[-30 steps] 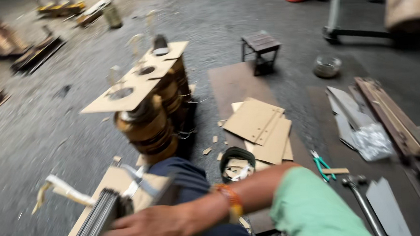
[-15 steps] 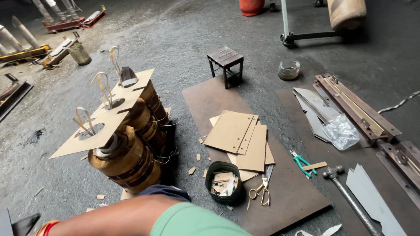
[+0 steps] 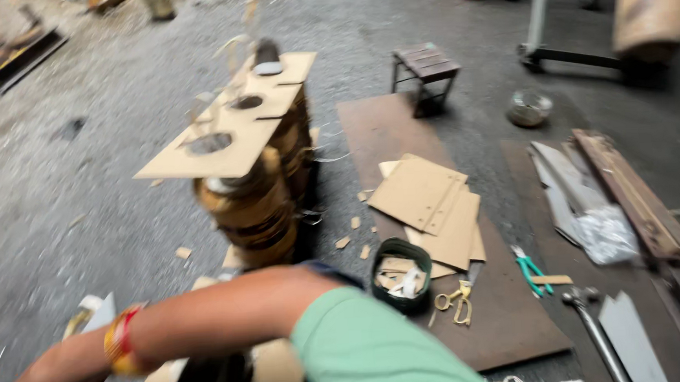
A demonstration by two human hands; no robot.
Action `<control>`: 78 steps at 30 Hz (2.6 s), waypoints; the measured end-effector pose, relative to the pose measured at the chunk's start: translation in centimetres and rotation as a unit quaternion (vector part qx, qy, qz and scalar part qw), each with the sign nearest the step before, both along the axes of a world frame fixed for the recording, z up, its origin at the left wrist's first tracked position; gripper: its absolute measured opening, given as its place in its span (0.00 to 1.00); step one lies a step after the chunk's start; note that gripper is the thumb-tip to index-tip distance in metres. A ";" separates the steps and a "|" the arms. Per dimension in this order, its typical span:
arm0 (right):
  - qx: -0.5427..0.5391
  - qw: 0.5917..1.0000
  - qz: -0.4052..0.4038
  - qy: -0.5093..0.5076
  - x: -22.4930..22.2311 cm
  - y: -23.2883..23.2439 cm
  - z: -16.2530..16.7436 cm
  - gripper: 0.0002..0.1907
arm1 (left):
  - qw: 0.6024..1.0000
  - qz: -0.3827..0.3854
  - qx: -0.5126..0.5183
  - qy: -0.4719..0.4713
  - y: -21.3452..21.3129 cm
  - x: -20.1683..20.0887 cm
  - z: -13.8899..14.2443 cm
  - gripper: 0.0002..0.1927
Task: The person sits on the floor and repeatedly picks up individual metal sheets from a pile, aligns them, and places them into a cardboard jig. The person continues this stacking process throughout the clip.
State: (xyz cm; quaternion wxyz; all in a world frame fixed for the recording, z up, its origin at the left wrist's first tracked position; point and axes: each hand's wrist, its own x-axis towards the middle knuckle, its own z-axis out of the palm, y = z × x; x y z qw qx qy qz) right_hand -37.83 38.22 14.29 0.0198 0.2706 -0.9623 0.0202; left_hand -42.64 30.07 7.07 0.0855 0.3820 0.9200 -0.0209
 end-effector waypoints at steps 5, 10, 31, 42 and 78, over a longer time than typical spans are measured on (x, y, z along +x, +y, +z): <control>-0.069 0.986 0.096 -0.116 -9.8 1.2 -6.5 0.48 | 0.987 0.150 -0.062 -0.009 -14.0 -7.0 1.4 0.30; -0.003 0.978 0.039 -0.206 -15.2 -0.2 -7.8 0.47 | 0.995 0.093 -0.022 -0.041 -19.6 -12.1 -2.2 0.36; 0.029 0.978 0.010 -0.205 -7.7 -3.2 -0.6 0.23 | 0.997 0.071 0.023 0.022 -19.7 -1.1 9.7 0.22; 0.025 0.971 -0.016 -0.237 -5.9 -4.5 -0.8 0.46 | 0.996 0.050 0.078 0.006 -19.8 1.2 9.8 0.30; 0.154 0.978 -0.051 -0.132 5.9 -8.4 5.9 0.38 | 0.997 0.076 0.029 0.005 -20.1 11.7 15.2 0.31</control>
